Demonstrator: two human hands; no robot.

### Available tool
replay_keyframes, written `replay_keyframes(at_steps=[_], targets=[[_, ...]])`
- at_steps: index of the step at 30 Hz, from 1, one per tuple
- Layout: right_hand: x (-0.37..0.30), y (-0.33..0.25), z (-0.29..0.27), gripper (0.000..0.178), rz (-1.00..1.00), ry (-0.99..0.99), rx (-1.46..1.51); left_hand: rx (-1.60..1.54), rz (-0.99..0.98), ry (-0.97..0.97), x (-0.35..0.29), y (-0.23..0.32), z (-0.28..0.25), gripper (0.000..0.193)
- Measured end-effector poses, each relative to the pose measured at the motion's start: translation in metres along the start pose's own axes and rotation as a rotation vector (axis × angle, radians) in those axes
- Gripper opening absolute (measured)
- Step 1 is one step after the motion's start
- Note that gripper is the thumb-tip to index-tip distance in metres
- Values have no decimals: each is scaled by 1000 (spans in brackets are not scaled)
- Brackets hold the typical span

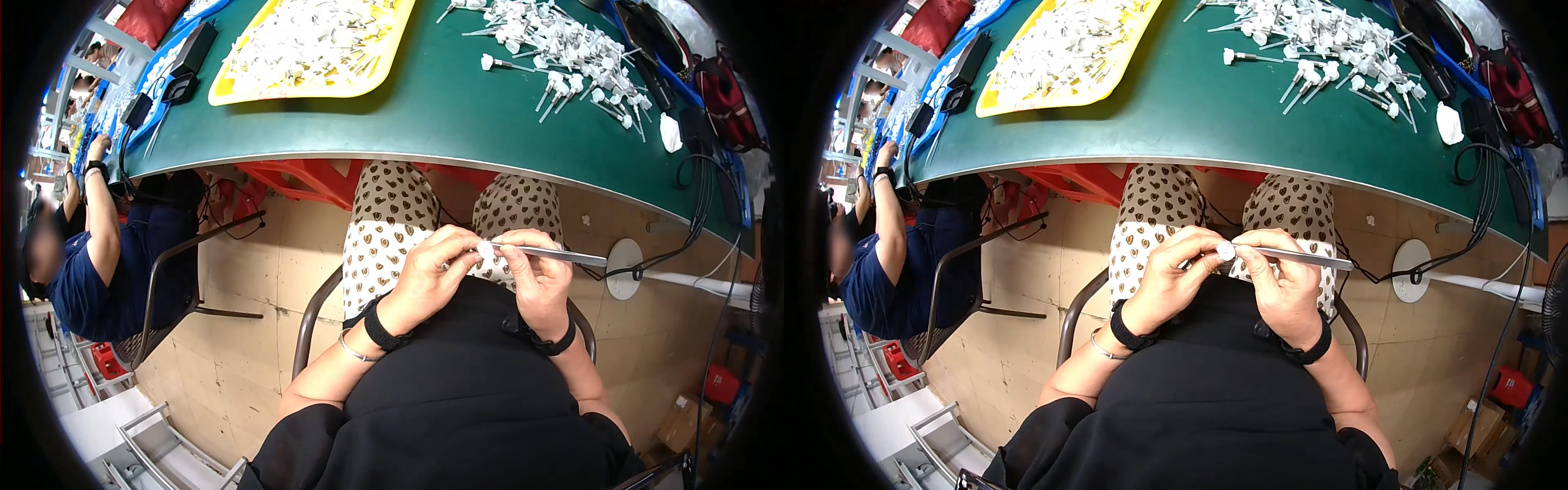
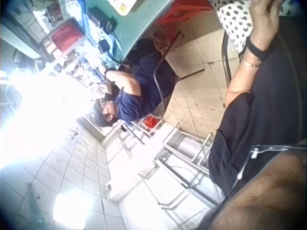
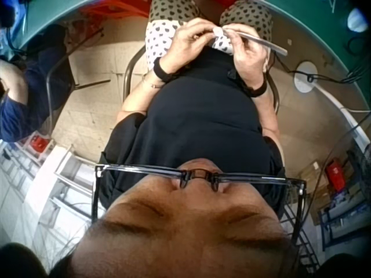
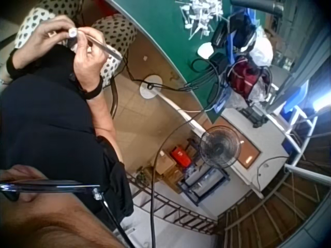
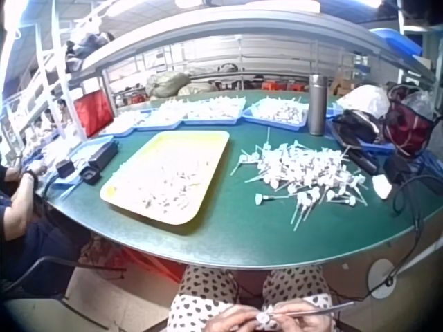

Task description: The person repeatedly picks small white plastic components from a yellow tray and the green table, uses tweezers to manipulate and attach parts, then places the assembled units back onto the table. The process is continuous and repetitive throughout the clip.

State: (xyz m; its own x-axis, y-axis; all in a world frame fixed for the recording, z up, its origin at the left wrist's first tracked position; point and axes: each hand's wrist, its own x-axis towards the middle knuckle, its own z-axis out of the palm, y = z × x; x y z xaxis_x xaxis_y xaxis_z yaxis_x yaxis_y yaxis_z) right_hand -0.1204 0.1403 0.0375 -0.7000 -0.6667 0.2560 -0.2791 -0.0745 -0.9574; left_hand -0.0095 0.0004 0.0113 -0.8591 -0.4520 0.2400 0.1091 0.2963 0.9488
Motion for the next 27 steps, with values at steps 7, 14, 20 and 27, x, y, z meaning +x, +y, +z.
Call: replay_keyframes(at_steps=[7,14,20,27], targets=[[0,-2,0,8,25,-12,-9,19,2,-1,-1,0,-1,15],[0,-1,1,8,33,-11,4,38,10,5,-1,0,-1,15],[0,-2,-1,9,94,-13,50,38,4,7,-1,1,-1,15],[0,-3,-1,8,109,-2,55,33,7,14,-2,1,0,14]])
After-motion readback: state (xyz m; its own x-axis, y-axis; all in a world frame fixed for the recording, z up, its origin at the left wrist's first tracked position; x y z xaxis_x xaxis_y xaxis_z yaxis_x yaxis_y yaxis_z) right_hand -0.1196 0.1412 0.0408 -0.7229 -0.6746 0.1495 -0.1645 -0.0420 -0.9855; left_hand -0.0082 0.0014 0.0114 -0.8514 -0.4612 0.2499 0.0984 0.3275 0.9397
